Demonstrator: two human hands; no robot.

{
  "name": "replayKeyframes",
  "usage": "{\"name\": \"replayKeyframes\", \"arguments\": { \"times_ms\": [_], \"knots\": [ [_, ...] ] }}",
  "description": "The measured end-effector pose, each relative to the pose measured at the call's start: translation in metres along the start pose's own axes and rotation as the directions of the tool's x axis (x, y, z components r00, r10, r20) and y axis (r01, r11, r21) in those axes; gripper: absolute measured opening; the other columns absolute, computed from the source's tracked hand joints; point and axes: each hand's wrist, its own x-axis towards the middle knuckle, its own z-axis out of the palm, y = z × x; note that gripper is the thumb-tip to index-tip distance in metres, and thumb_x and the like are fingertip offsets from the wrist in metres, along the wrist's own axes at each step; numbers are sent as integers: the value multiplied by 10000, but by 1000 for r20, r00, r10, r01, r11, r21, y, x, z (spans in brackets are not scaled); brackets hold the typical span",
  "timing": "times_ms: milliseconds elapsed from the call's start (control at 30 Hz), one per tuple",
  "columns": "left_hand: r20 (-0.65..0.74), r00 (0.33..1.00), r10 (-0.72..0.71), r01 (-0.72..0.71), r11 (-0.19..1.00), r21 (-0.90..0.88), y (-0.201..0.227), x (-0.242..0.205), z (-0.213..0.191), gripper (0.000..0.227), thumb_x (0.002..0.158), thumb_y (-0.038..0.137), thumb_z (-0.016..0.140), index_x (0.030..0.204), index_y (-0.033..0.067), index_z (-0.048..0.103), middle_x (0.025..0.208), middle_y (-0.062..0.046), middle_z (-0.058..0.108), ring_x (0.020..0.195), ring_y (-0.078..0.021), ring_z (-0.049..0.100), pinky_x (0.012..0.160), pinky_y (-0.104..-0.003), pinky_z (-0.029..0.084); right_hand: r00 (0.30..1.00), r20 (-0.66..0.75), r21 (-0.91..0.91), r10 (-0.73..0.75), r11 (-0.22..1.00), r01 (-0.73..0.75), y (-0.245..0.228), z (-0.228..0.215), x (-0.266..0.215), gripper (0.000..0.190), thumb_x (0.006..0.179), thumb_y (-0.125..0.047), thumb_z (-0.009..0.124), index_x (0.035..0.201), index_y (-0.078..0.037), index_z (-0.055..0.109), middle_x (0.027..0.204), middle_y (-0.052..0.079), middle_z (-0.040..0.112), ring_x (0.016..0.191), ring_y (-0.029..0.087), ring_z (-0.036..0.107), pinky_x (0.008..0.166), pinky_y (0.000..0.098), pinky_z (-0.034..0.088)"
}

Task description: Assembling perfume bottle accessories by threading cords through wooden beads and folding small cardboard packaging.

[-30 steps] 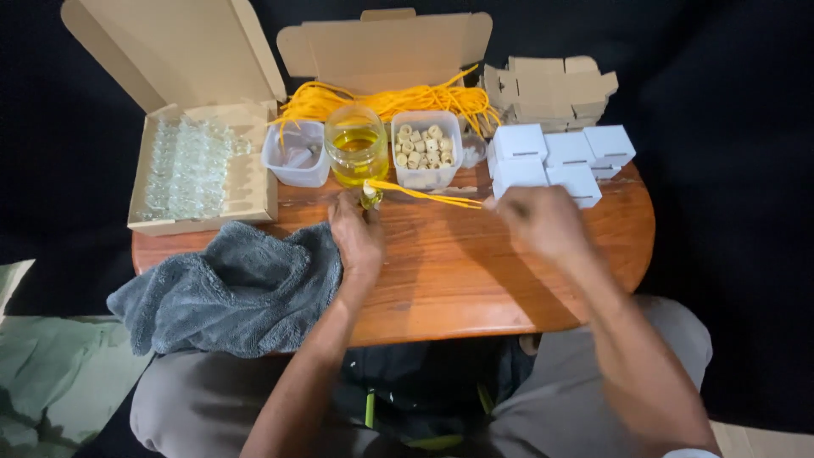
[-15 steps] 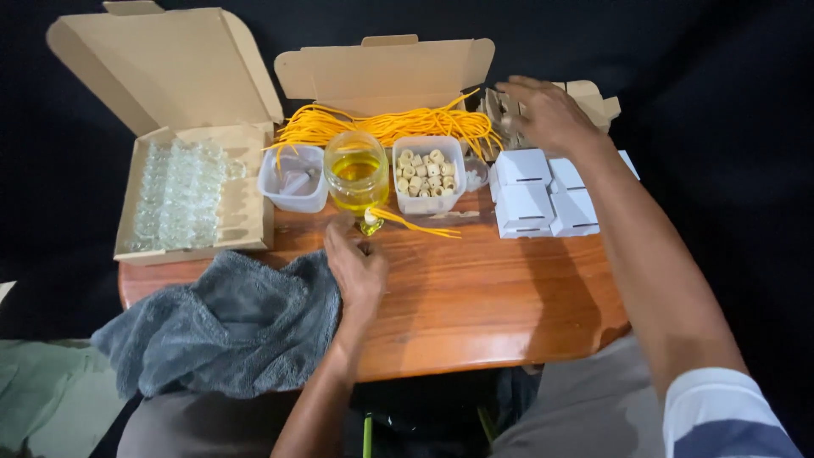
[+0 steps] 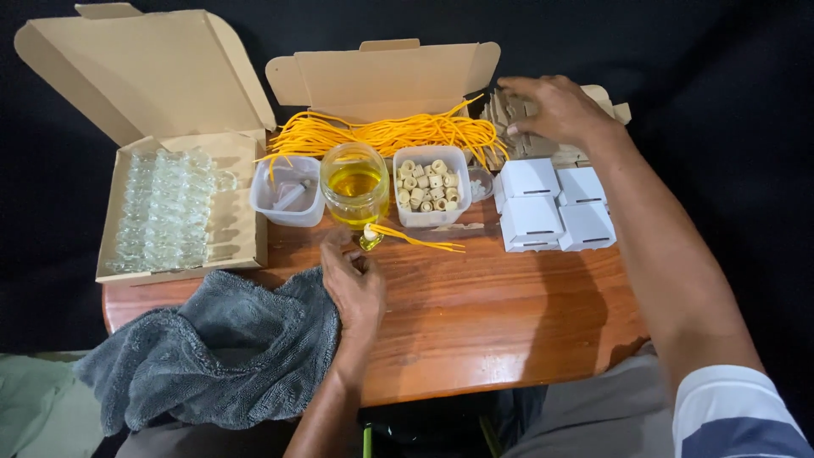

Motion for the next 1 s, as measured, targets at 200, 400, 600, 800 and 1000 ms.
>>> {"name": "replayKeyframes", "arguments": {
  "times_ms": [200,400,600,800,1000],
  "knots": [
    [21,1000,-11,11,999,-37,3,0,-1,561,667,-113,457,1203,23,550,1082,-146,600,839,-257,630,737,-338,545,995,-78,82,-60,994,67,4,-14,-15,868,892,-102,749,1626,-259,313,1492,59,552,1421,395,381,1085,637,338],
    [-40,999,6,-9,998,-60,10,0,-5,467,712,-127,489,1151,18,551,1050,-137,656,770,-213,660,688,-332,557,808,-404,-199,-429,903,380,44,-17,-12,835,855,-279,824,1559,21,489,1323,224,569,1189,369,482,920,497,437],
    [-162,984,68,-98,979,-181,32,-7,-19,532,727,-140,435,1179,69,622,1044,-91,652,715,-166,540,647,-287,475,791,-435,-105,-430,897,430,19,-48,-49,702,854,-219,828,1452,-10,524,1326,179,512,1177,366,550,929,523,458],
    [-47,921,387,-387,894,-223,107,-35,-47,217,920,-39,550,1127,0,603,1068,-129,660,1014,-309,647,953,-411,515,492,-662,-336,-565,811,480,-2,-76,-102,730,846,-241,926,1401,55,556,1203,182,593,1102,345,581,958,486,361],
    [360,858,366,-184,874,-450,183,-55,-41,970,809,521,762,1519,1,354,1589,-235,427,1482,-380,440,1212,-487,393,561,-723,-10,-403,818,575,-93,-46,-198,664,823,-240,846,1351,30,548,1143,151,569,962,280,543,832,383,434]
  ]
}}
